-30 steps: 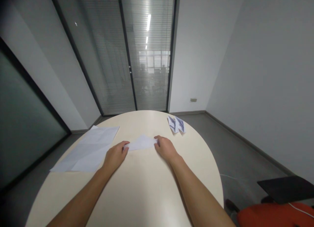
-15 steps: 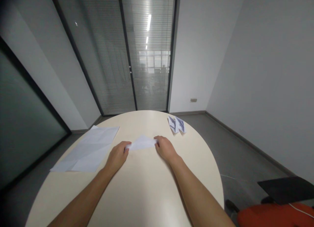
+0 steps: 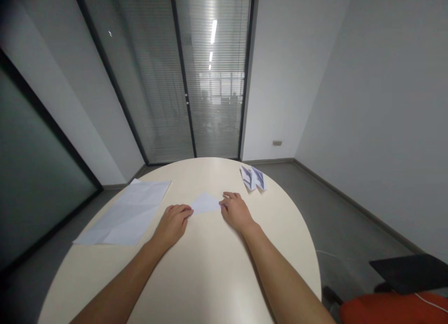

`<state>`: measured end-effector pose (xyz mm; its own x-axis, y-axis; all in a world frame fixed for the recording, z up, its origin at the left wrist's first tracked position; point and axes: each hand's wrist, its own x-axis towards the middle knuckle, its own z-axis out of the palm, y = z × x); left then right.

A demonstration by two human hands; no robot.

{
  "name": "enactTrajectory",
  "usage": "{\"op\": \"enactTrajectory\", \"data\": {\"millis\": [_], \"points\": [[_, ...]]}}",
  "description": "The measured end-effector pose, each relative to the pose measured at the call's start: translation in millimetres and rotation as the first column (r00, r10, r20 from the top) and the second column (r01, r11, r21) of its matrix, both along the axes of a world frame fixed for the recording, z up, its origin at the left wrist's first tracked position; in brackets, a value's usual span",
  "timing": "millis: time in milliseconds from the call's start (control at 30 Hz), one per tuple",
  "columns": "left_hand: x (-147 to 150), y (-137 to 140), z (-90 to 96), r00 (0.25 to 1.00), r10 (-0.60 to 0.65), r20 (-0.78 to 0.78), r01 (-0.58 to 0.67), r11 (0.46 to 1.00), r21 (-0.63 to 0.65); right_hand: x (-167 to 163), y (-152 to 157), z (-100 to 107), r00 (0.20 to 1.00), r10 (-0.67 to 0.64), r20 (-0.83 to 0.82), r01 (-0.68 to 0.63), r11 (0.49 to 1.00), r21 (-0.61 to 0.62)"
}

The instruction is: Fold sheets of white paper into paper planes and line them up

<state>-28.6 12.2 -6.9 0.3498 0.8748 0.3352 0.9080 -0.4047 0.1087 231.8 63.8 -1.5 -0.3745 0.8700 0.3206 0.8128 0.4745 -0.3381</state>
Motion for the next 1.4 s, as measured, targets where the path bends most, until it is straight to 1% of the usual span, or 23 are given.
{"op": "enactTrajectory", "data": {"millis": [167, 267, 333, 500, 600, 667, 733, 833, 1033, 1133, 1200, 1300, 1400], "points": [[11, -10, 8.2, 0.998, 0.068, -0.007, -0.068, 0.997, 0.030, -2, -2, 8, 0.984, 0.176, 0.027, -0.176, 0.984, 0.020], [15, -13, 8.7, 0.992, 0.124, -0.007, -0.124, 0.992, 0.028, -4, -6, 14, 0.976, 0.219, 0.009, -0.219, 0.976, 0.008], [16, -14, 7.3, 0.986, 0.165, 0.007, -0.165, 0.986, 0.017, -6, -8, 17, 0.961, 0.275, -0.006, -0.275, 0.961, 0.009], [13, -10, 0.7, 0.968, 0.248, 0.048, -0.247, 0.969, -0.017, -11, -13, 20, 0.870, 0.488, -0.072, -0.491, 0.871, -0.029], [10, -7, -3.2, 0.971, 0.235, 0.037, -0.233, 0.972, -0.037, -15, -16, 19, 0.827, 0.544, -0.140, -0.556, 0.829, -0.063], [8, -5, -5.4, 0.978, 0.208, 0.031, -0.206, 0.977, -0.046, -18, -18, 18, 0.810, 0.560, -0.176, -0.577, 0.813, -0.071], [7, -4, -7.0, 0.982, 0.186, 0.034, -0.185, 0.982, -0.049, -19, -19, 16, 0.809, 0.555, -0.194, -0.576, 0.814, -0.073], [6, -3, -7.9, 0.986, 0.160, 0.038, -0.158, 0.986, -0.048, -18, -18, 14, 0.825, 0.532, -0.193, -0.554, 0.829, -0.082], [11, -5, -4.9, 0.992, 0.111, 0.065, -0.108, 0.993, -0.055, -14, -16, 12, 0.840, 0.507, -0.192, -0.531, 0.841, -0.103], [13, -8, -3.2, 0.994, 0.082, 0.074, -0.077, 0.995, -0.068, -14, -16, 11, 0.864, 0.472, -0.174, -0.490, 0.869, -0.077], [12, -10, -2.9, 0.995, 0.052, 0.080, -0.045, 0.995, -0.089, -13, -15, 10, 0.894, 0.417, -0.162, -0.430, 0.901, -0.057], [11, -11, -3.5, 0.996, -0.029, 0.087, 0.040, 0.992, -0.124, -11, -12, 6, 0.933, 0.326, -0.151, -0.334, 0.942, -0.031], [11, -11, -3.7, 0.993, -0.068, 0.095, 0.080, 0.989, -0.125, -8, -8, 4, 0.942, 0.307, -0.136, -0.314, 0.949, -0.028]]}}
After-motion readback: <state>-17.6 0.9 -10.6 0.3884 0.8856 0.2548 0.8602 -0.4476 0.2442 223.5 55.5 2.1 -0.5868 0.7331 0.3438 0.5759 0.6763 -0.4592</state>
